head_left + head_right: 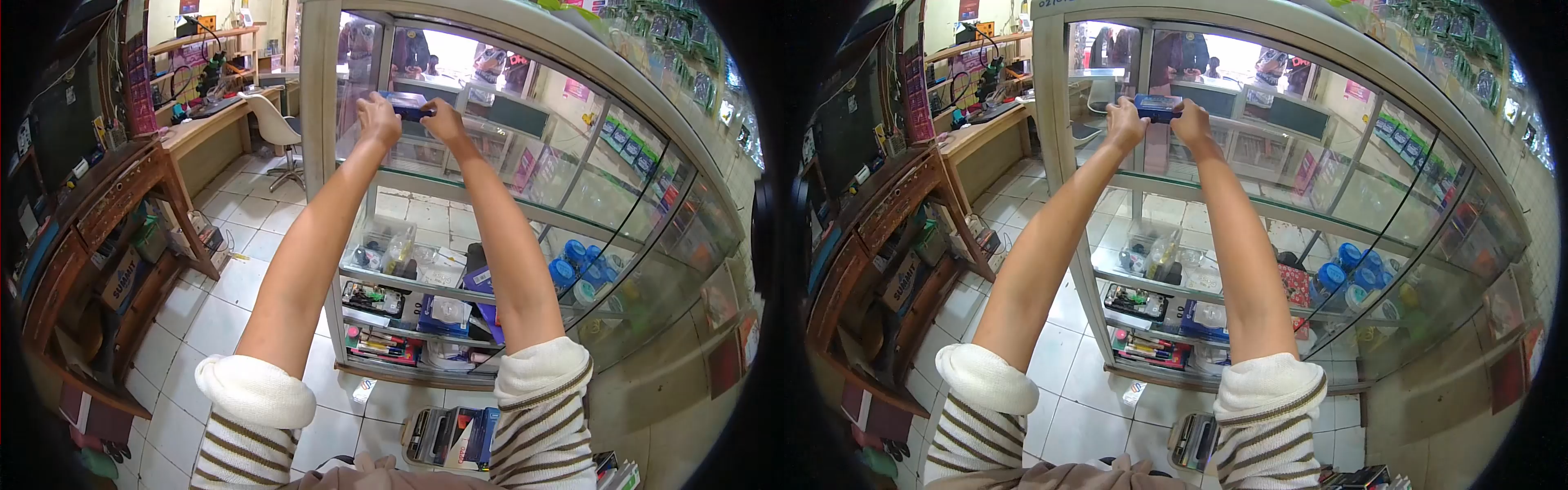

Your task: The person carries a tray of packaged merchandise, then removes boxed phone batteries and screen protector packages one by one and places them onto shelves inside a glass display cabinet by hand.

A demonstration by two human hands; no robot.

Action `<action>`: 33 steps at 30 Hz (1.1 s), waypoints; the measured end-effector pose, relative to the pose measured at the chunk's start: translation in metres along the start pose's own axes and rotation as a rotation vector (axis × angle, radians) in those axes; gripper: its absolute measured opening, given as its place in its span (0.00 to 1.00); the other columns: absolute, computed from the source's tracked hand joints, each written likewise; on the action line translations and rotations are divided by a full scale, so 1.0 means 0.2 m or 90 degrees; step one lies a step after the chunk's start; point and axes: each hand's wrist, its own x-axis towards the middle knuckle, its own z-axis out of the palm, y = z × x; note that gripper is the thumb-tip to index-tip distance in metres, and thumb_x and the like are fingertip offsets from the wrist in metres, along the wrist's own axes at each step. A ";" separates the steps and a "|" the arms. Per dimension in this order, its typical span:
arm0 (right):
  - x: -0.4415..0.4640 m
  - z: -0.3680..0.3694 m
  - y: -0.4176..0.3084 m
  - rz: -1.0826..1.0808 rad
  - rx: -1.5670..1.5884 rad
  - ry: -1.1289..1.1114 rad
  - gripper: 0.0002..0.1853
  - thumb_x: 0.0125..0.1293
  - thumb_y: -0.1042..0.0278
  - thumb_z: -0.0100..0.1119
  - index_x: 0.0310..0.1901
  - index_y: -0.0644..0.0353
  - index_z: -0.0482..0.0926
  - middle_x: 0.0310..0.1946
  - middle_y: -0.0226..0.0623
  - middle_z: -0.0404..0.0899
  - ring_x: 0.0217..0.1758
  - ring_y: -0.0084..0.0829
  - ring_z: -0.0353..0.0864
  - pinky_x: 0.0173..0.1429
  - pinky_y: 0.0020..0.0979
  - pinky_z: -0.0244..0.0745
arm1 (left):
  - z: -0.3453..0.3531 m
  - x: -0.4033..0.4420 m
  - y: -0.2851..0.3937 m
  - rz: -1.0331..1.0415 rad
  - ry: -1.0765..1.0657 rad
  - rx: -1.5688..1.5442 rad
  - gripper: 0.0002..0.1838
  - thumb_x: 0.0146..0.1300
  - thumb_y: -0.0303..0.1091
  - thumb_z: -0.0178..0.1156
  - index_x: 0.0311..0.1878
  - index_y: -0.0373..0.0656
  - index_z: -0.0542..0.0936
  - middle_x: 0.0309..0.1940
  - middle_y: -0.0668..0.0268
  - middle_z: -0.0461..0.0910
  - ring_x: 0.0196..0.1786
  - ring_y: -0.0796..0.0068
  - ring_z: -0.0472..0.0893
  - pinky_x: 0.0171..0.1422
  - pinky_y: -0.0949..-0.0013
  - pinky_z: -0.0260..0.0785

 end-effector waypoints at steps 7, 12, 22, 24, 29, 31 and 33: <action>-0.02 -0.02 -0.03 0.016 -0.037 -0.040 0.19 0.50 0.69 0.58 0.48 0.55 0.79 0.45 0.46 0.79 0.48 0.42 0.79 0.54 0.34 0.71 | 0.03 0.02 -0.03 0.066 -0.053 0.015 0.25 0.49 0.25 0.56 0.51 0.25 0.65 0.51 0.38 0.64 0.57 0.41 0.67 0.63 0.55 0.61; -0.05 -0.02 -0.05 -0.006 -0.084 -0.074 0.19 0.51 0.73 0.51 0.47 0.61 0.79 0.47 0.51 0.76 0.53 0.46 0.75 0.60 0.37 0.67 | 0.04 0.02 -0.02 0.051 -0.129 0.122 0.24 0.54 0.30 0.52 0.55 0.28 0.68 0.59 0.44 0.62 0.62 0.48 0.65 0.65 0.57 0.60; -0.03 -0.06 -0.06 -0.129 -0.213 -0.043 0.18 0.51 0.70 0.50 0.44 0.60 0.79 0.45 0.50 0.78 0.51 0.47 0.76 0.57 0.43 0.66 | 0.01 0.00 0.05 0.083 -0.026 0.112 0.22 0.56 0.34 0.53 0.55 0.38 0.71 0.59 0.55 0.66 0.60 0.56 0.68 0.62 0.59 0.62; -0.11 -0.16 -0.09 -0.160 -0.124 0.054 0.17 0.51 0.69 0.51 0.45 0.61 0.79 0.42 0.49 0.78 0.50 0.48 0.75 0.57 0.42 0.66 | -0.03 -0.08 0.10 0.202 0.076 -0.002 0.19 0.56 0.33 0.53 0.50 0.36 0.73 0.51 0.53 0.71 0.55 0.54 0.71 0.59 0.59 0.64; -0.80 -0.61 -0.38 -0.240 -0.002 0.198 0.13 0.58 0.73 0.49 0.44 0.64 0.76 0.43 0.50 0.75 0.50 0.49 0.71 0.57 0.40 0.65 | -0.21 -0.62 0.22 0.405 0.111 -0.350 0.15 0.59 0.31 0.54 0.49 0.39 0.76 0.45 0.54 0.76 0.49 0.57 0.75 0.55 0.63 0.66; -1.18 -0.72 -0.39 -0.223 -0.082 0.167 0.12 0.58 0.75 0.50 0.44 0.63 0.75 0.45 0.48 0.73 0.51 0.47 0.70 0.56 0.40 0.65 | -0.25 -0.94 0.22 0.400 -0.034 -0.446 0.13 0.61 0.30 0.53 0.47 0.39 0.77 0.43 0.58 0.77 0.49 0.64 0.76 0.54 0.67 0.66; -1.55 -0.81 -0.37 -0.104 -0.099 0.092 0.12 0.57 0.76 0.52 0.44 0.63 0.75 0.46 0.46 0.73 0.51 0.46 0.70 0.56 0.40 0.65 | -0.20 -1.27 0.18 0.340 -0.205 -0.484 0.12 0.63 0.30 0.52 0.47 0.39 0.77 0.43 0.61 0.77 0.49 0.70 0.76 0.53 0.69 0.67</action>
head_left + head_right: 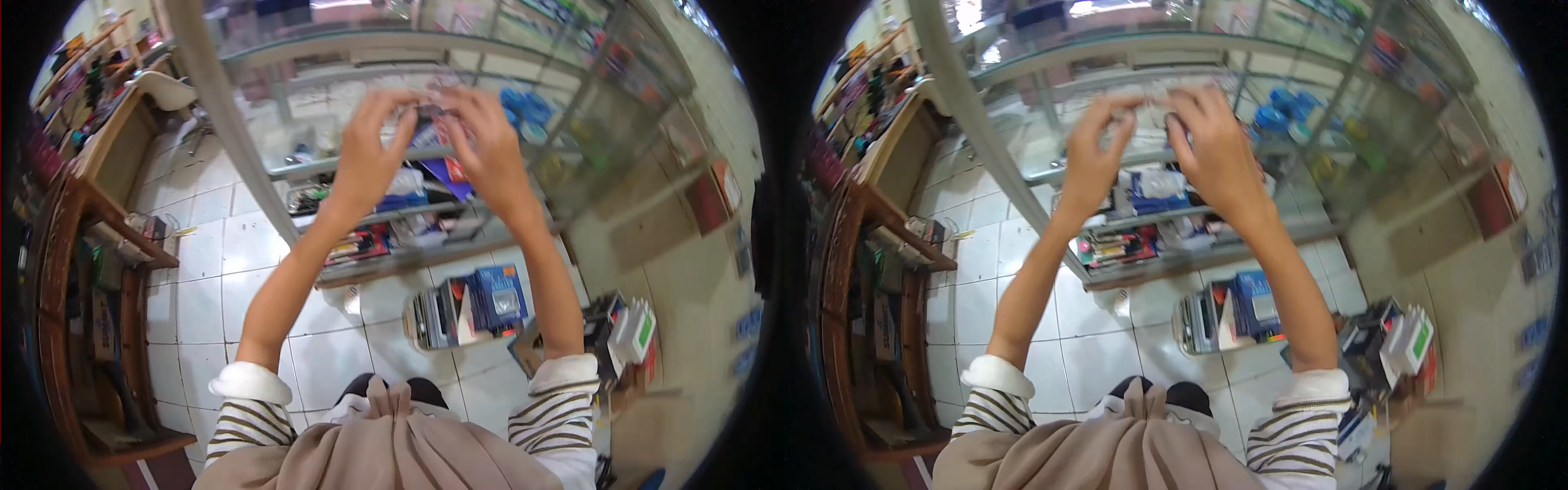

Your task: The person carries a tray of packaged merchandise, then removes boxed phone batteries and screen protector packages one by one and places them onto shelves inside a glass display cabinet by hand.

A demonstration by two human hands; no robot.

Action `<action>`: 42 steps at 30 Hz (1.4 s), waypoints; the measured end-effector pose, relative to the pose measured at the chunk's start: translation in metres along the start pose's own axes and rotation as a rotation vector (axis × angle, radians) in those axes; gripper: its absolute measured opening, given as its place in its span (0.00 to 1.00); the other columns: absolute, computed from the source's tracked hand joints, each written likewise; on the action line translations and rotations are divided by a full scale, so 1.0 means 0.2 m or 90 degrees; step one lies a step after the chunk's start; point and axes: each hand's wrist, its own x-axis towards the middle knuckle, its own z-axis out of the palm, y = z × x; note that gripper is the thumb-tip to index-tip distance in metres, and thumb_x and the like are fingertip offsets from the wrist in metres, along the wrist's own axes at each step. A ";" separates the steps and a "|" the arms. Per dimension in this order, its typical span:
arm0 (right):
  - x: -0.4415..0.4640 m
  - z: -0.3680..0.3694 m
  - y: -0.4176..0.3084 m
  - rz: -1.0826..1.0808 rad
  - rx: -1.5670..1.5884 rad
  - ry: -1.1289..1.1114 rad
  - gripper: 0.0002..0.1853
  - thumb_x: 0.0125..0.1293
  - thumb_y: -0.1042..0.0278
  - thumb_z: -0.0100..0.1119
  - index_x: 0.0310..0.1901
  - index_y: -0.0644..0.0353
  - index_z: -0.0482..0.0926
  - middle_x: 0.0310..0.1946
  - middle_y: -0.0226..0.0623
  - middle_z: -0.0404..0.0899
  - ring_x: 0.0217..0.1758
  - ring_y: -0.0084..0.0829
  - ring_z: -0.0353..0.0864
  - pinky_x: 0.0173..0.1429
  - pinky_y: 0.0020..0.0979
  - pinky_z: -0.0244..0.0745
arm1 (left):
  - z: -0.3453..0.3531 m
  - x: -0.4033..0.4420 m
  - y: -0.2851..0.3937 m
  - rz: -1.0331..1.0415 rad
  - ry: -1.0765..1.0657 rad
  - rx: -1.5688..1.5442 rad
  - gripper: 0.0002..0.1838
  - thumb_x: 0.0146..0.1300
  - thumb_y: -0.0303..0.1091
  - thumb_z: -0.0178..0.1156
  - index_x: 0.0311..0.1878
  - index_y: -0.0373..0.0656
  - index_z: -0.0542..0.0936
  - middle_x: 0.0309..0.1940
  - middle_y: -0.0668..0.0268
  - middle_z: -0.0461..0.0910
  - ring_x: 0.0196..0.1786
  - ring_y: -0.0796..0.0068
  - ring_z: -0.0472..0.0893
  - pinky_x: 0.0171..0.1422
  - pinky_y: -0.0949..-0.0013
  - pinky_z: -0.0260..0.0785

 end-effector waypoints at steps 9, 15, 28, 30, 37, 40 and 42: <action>-1.48 -0.19 0.37 0.445 -0.128 -0.111 0.20 0.60 0.69 0.55 0.54 0.63 0.70 0.51 0.48 0.70 0.56 0.47 0.65 0.60 0.40 0.61 | 0.90 -1.15 -0.10 -0.389 -0.263 -0.231 0.20 0.62 0.31 0.55 0.56 0.39 0.69 0.50 0.57 0.68 0.52 0.63 0.73 0.52 0.66 0.69; -1.81 -0.18 0.31 0.592 -0.090 -0.126 0.27 0.61 0.65 0.56 0.60 0.66 0.64 0.55 0.50 0.69 0.58 0.47 0.65 0.62 0.38 0.60 | 1.14 -1.54 -0.05 -0.311 -0.293 -0.035 0.36 0.67 0.45 0.45 0.68 0.30 0.46 0.68 0.45 0.46 0.70 0.47 0.45 0.73 0.54 0.35; -1.15 -0.34 0.08 0.470 0.080 0.001 0.25 0.60 0.76 0.53 0.61 0.61 0.66 0.60 0.49 0.66 0.62 0.45 0.67 0.64 0.36 0.62 | 0.89 -0.98 0.29 -0.350 -0.019 -0.418 0.36 0.66 0.34 0.40 0.70 0.33 0.34 0.71 0.53 0.35 0.73 0.65 0.41 0.73 0.66 0.32; -0.90 -0.35 0.04 0.409 0.118 -0.007 0.27 0.59 0.74 0.55 0.62 0.60 0.65 0.63 0.49 0.62 0.65 0.44 0.64 0.65 0.36 0.59 | 0.71 -0.72 0.32 -0.248 0.049 -0.424 0.38 0.66 0.38 0.43 0.70 0.34 0.36 0.71 0.54 0.38 0.73 0.65 0.42 0.73 0.66 0.33; -0.03 -0.13 -0.01 0.160 0.396 0.019 0.30 0.53 0.66 0.65 0.59 0.59 0.68 0.62 0.46 0.63 0.61 0.36 0.68 0.60 0.31 0.65 | 0.07 0.03 0.16 -0.208 0.195 -0.441 0.29 0.67 0.41 0.46 0.65 0.42 0.48 0.61 0.52 0.59 0.62 0.68 0.63 0.67 0.68 0.53; 0.35 0.10 0.08 0.048 0.396 0.086 0.26 0.53 0.63 0.66 0.54 0.61 0.73 0.57 0.45 0.70 0.51 0.29 0.75 0.51 0.27 0.70 | -0.13 0.32 0.06 -0.240 0.281 -0.423 0.23 0.66 0.40 0.49 0.58 0.44 0.54 0.54 0.54 0.66 0.53 0.71 0.71 0.56 0.70 0.67; 0.57 0.24 0.10 0.097 0.396 0.100 0.26 0.53 0.59 0.66 0.52 0.62 0.75 0.47 0.46 0.78 0.45 0.30 0.78 0.48 0.27 0.71 | -0.25 0.50 -0.03 -0.255 0.339 -0.337 0.24 0.64 0.41 0.50 0.57 0.39 0.58 0.54 0.55 0.65 0.52 0.71 0.72 0.53 0.72 0.69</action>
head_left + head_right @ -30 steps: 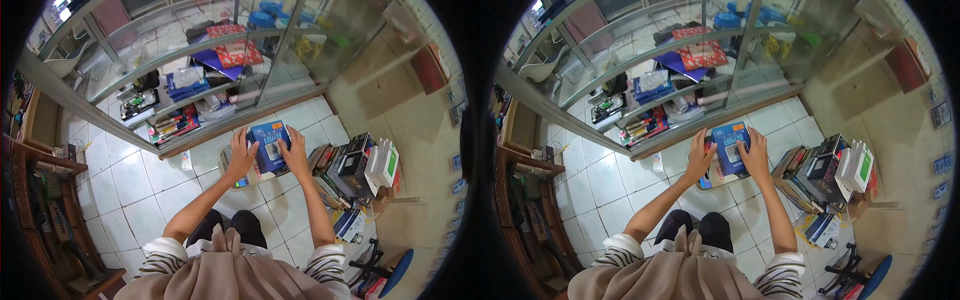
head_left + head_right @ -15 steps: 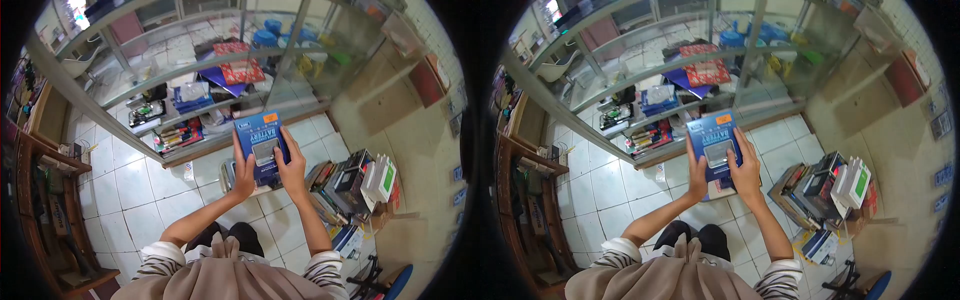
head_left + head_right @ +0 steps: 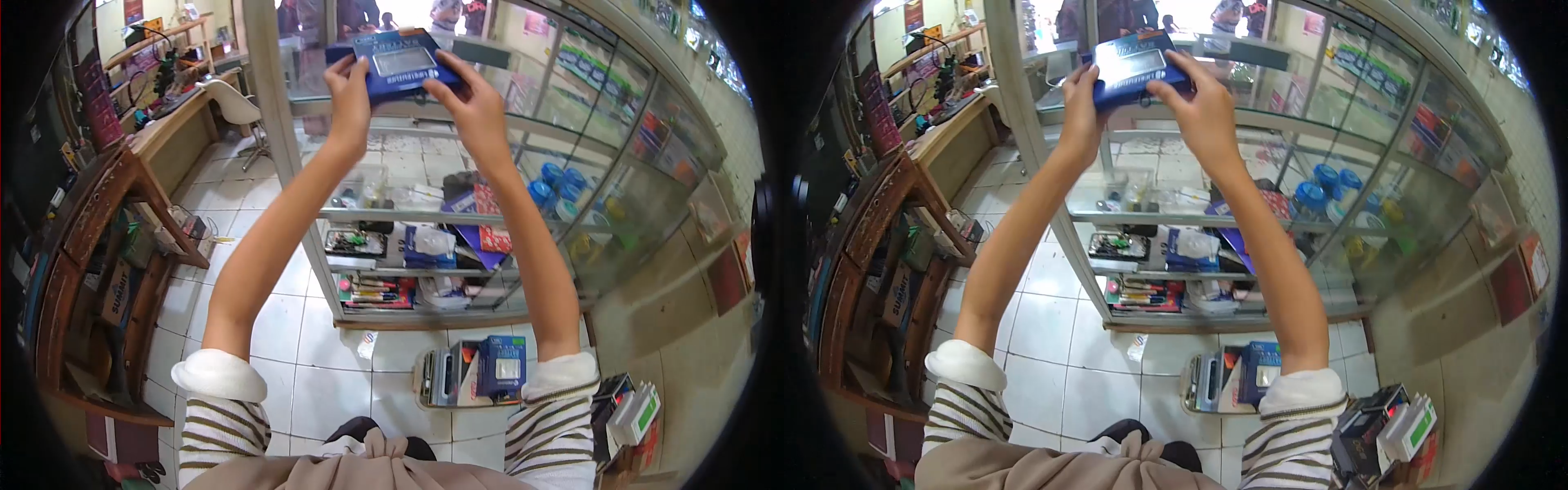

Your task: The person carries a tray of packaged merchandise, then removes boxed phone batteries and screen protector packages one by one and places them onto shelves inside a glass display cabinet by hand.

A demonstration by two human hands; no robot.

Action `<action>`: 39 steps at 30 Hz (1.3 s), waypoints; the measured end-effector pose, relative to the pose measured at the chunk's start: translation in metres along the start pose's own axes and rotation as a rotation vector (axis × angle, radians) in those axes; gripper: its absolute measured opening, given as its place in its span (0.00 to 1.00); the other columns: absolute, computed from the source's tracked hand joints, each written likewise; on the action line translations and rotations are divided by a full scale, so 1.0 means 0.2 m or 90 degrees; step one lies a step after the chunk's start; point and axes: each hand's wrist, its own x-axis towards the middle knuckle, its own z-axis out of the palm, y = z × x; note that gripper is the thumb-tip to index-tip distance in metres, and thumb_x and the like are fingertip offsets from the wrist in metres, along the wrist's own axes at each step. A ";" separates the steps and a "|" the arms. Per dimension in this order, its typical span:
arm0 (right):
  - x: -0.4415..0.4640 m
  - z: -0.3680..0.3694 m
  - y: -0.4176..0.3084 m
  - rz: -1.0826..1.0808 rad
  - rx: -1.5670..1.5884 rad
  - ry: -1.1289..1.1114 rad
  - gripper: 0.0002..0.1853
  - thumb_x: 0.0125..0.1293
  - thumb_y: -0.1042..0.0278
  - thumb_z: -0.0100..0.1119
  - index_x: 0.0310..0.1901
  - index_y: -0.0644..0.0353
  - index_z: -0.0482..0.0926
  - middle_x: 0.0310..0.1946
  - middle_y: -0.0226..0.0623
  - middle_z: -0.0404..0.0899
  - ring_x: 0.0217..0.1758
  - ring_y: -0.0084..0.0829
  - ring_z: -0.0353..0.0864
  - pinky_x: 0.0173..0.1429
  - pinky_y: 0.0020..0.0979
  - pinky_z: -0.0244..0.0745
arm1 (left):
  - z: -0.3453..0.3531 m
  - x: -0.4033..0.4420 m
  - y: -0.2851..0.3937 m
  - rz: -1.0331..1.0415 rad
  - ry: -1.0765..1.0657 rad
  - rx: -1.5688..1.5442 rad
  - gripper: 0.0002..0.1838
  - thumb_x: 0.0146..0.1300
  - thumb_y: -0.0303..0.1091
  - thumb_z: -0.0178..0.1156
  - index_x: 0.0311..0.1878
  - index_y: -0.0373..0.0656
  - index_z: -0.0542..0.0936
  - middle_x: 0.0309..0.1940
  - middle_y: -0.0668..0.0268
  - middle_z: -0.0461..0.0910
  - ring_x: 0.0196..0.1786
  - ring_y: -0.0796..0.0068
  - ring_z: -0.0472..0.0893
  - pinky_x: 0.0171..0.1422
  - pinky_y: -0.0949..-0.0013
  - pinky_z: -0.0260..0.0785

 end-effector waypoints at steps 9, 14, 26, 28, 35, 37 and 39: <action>0.57 0.50 0.37 0.084 -0.094 0.016 0.21 0.56 0.64 0.60 0.51 0.64 0.76 0.44 0.52 0.78 0.49 0.46 0.77 0.53 0.36 0.71 | -0.15 0.68 -0.16 0.126 0.039 0.352 0.34 0.45 0.37 0.65 0.56 0.33 0.68 0.46 0.50 0.76 0.46 0.63 0.78 0.53 0.66 0.68; 0.64 0.59 0.41 0.054 -0.168 -0.032 0.19 0.56 0.72 0.57 0.50 0.66 0.72 0.43 0.54 0.77 0.51 0.51 0.75 0.54 0.40 0.70 | -0.21 0.91 -0.28 0.175 0.095 0.435 0.21 0.47 0.29 0.60 0.47 0.37 0.71 0.44 0.46 0.77 0.50 0.50 0.76 0.56 0.61 0.66; 0.71 0.62 0.65 -0.063 -0.296 -0.028 0.11 0.45 0.75 0.59 0.34 0.61 0.82 0.37 0.48 0.80 0.42 0.43 0.77 0.51 0.37 0.71 | -0.18 0.87 -0.25 0.107 0.116 0.757 0.19 0.48 0.22 0.57 0.47 0.38 0.72 0.49 0.49 0.65 0.52 0.49 0.72 0.58 0.59 0.66; 0.71 0.64 0.65 -0.058 -0.270 -0.039 0.13 0.46 0.77 0.56 0.35 0.59 0.83 0.37 0.48 0.80 0.43 0.44 0.77 0.53 0.37 0.70 | -0.18 0.85 -0.25 0.129 0.116 0.765 0.18 0.49 0.23 0.57 0.47 0.38 0.73 0.50 0.49 0.65 0.53 0.48 0.71 0.58 0.59 0.65; 0.70 0.69 0.63 0.035 -0.392 -0.220 0.21 0.49 0.77 0.49 0.48 0.67 0.75 0.53 0.54 0.70 0.59 0.50 0.67 0.64 0.38 0.62 | -0.23 0.96 -0.36 0.144 0.025 0.845 0.25 0.50 0.28 0.57 0.55 0.38 0.70 0.60 0.51 0.61 0.59 0.49 0.67 0.64 0.59 0.61; 0.69 0.70 0.63 0.058 -0.373 -0.240 0.23 0.50 0.77 0.49 0.51 0.68 0.72 0.57 0.55 0.67 0.60 0.50 0.66 0.65 0.38 0.61 | -0.22 0.95 -0.37 0.154 -0.008 0.869 0.28 0.50 0.30 0.57 0.57 0.37 0.68 0.62 0.52 0.60 0.61 0.49 0.64 0.65 0.58 0.59; 0.68 0.69 0.63 0.090 -0.357 -0.239 0.23 0.50 0.77 0.48 0.52 0.69 0.71 0.60 0.55 0.63 0.62 0.49 0.63 0.66 0.38 0.60 | -0.21 0.95 -0.37 0.117 -0.088 0.941 0.31 0.51 0.34 0.57 0.61 0.36 0.64 0.65 0.53 0.57 0.65 0.47 0.57 0.68 0.56 0.55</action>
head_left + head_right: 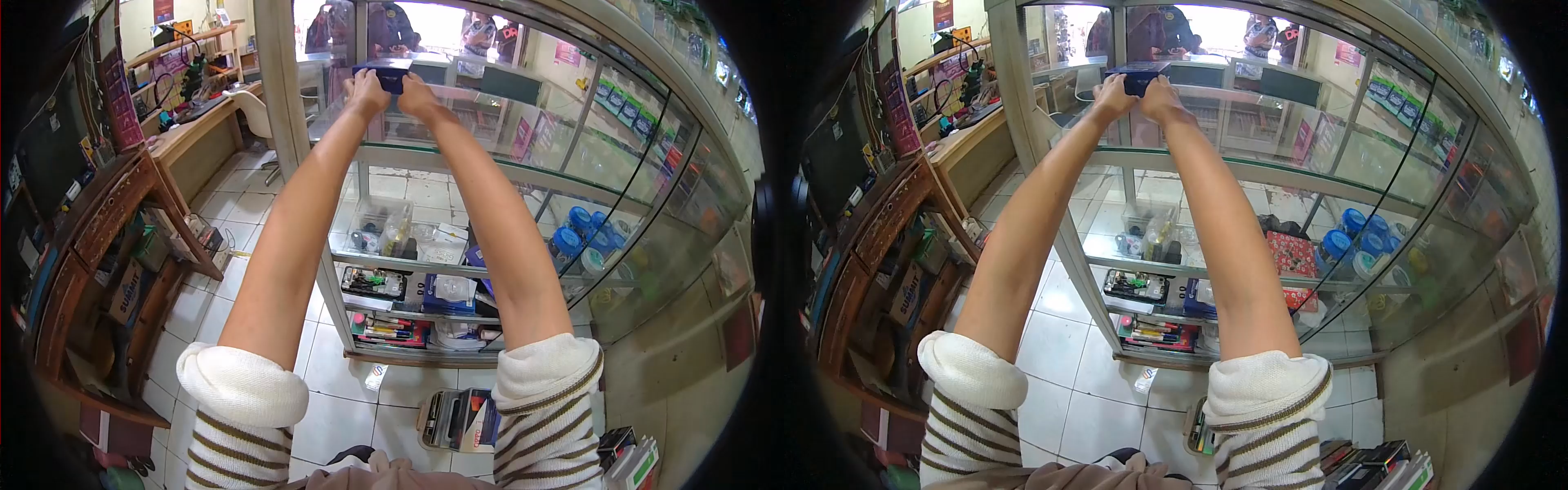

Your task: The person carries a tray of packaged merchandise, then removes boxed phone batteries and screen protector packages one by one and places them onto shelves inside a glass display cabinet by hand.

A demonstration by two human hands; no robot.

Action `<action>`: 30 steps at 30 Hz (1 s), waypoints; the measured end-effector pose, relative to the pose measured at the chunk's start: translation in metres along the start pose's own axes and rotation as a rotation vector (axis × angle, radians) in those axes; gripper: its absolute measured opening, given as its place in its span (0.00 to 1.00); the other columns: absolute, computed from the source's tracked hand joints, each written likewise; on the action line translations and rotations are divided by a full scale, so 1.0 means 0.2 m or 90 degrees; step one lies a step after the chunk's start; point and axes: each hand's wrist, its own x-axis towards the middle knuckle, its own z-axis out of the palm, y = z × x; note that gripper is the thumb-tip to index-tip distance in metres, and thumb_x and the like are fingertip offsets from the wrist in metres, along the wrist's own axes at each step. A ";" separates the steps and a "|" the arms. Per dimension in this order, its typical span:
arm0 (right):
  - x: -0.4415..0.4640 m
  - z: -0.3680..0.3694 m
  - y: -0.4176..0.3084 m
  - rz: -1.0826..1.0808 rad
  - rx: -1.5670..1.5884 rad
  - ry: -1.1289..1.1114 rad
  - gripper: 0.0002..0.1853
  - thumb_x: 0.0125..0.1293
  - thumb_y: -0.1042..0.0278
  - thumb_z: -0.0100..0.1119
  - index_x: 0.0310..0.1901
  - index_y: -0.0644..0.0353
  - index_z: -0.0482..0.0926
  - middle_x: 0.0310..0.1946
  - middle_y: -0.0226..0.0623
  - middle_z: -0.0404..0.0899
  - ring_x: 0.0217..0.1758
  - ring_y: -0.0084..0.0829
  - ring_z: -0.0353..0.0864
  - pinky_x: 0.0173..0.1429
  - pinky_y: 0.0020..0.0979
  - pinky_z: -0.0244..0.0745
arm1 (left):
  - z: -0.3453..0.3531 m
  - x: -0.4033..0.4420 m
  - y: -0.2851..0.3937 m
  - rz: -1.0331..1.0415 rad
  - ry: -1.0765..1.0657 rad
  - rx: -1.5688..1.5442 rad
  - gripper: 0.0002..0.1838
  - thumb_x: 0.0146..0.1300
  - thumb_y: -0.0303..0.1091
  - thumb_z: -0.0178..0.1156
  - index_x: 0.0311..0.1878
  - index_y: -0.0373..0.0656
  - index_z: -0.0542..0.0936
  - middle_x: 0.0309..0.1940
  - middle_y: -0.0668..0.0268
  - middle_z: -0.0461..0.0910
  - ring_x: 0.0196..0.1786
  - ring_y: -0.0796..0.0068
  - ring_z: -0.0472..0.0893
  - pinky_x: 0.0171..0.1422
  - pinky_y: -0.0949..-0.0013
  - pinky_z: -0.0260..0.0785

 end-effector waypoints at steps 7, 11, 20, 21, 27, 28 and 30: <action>-0.18 -0.19 -0.10 -0.168 0.164 0.273 0.16 0.51 0.78 0.48 0.43 0.66 0.77 0.49 0.53 0.74 0.54 0.49 0.71 0.61 0.38 0.65 | -0.04 -0.06 0.04 0.018 0.294 -0.017 0.25 0.51 0.34 0.58 0.54 0.41 0.69 0.57 0.54 0.64 0.59 0.45 0.60 0.64 0.53 0.56; -0.61 -0.52 -0.18 -0.262 0.117 0.317 0.13 0.60 0.73 0.48 0.45 0.61 0.78 0.45 0.44 0.77 0.45 0.38 0.78 0.50 0.31 0.72 | -0.19 -0.33 0.24 0.270 0.385 -0.293 0.15 0.55 0.32 0.57 0.46 0.41 0.74 0.43 0.57 0.74 0.49 0.57 0.70 0.57 0.59 0.61; -2.22 -0.73 0.19 0.019 -0.001 0.194 0.12 0.58 0.79 0.51 0.44 0.61 0.76 0.43 0.41 0.75 0.48 0.43 0.72 0.54 0.38 0.66 | 0.19 -1.86 0.70 0.189 -0.178 -0.772 0.10 0.59 0.25 0.53 0.45 0.38 0.75 0.41 0.62 0.74 0.44 0.71 0.74 0.49 0.72 0.66; -2.37 -0.73 0.24 0.114 -0.019 0.171 0.12 0.59 0.79 0.50 0.45 0.61 0.76 0.45 0.41 0.75 0.50 0.41 0.72 0.55 0.35 0.66 | 0.26 -2.01 0.74 0.155 -0.256 -0.783 0.11 0.59 0.25 0.53 0.45 0.38 0.75 0.42 0.61 0.73 0.44 0.70 0.74 0.49 0.72 0.66; -3.16 -0.54 0.53 0.386 -0.037 0.146 0.16 0.61 0.74 0.52 0.52 0.64 0.72 0.50 0.46 0.72 0.55 0.44 0.69 0.59 0.36 0.64 | 0.71 -2.80 0.79 0.045 -0.370 -0.694 0.20 0.63 0.37 0.53 0.57 0.39 0.67 0.54 0.54 0.64 0.61 0.58 0.62 0.66 0.62 0.50; -3.24 -0.50 0.55 0.437 -0.021 0.146 0.19 0.62 0.72 0.52 0.55 0.64 0.70 0.53 0.47 0.71 0.58 0.45 0.68 0.61 0.36 0.63 | 0.74 -2.90 0.81 0.003 -0.349 -0.652 0.24 0.64 0.38 0.51 0.60 0.38 0.62 0.58 0.53 0.59 0.64 0.57 0.58 0.68 0.62 0.47; -3.34 -0.44 0.57 0.487 0.020 0.140 0.21 0.63 0.70 0.51 0.58 0.64 0.67 0.55 0.49 0.69 0.60 0.45 0.67 0.62 0.36 0.61 | 0.78 -3.02 0.80 -0.039 -0.370 -0.599 0.33 0.68 0.42 0.46 0.68 0.35 0.48 0.68 0.50 0.46 0.71 0.56 0.46 0.74 0.60 0.33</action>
